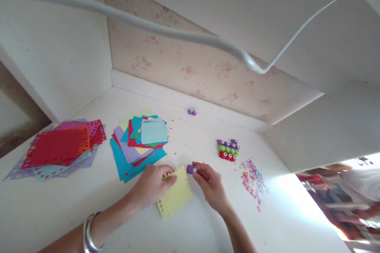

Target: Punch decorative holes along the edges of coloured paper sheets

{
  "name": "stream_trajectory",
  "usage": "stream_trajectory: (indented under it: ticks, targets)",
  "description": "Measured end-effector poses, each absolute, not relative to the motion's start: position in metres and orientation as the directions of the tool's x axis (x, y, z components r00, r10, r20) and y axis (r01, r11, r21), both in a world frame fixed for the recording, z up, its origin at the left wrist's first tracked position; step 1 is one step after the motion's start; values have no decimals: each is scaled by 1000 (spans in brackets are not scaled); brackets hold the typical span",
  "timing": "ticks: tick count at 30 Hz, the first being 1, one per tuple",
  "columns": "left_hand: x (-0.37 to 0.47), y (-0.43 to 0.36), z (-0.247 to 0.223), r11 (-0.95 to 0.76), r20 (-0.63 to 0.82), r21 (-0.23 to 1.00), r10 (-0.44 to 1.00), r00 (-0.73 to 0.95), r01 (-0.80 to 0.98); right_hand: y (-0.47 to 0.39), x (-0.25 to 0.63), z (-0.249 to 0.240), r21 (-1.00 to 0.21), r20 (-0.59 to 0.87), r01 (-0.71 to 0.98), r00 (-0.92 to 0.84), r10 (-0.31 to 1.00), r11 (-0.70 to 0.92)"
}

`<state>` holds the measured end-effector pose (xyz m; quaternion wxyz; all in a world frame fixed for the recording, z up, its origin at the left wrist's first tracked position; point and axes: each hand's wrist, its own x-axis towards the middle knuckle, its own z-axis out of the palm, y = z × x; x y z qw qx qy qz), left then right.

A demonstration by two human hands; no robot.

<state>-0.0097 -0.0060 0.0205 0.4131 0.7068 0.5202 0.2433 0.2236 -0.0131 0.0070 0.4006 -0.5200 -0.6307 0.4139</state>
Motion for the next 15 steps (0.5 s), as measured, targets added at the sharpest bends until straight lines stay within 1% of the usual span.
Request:
stream_trajectory:
  ticks: [7, 15]
  targets:
    - [-9, -5, 27, -99, -125, 826, 928, 351, 555, -28, 219, 5, -944, 95, 306, -99, 991, 121]
    - [-11, -6, 22, -81, -132, 844, 927, 351, 530, -26, 219, 5, -910, 105, 388, -126, 986, 147]
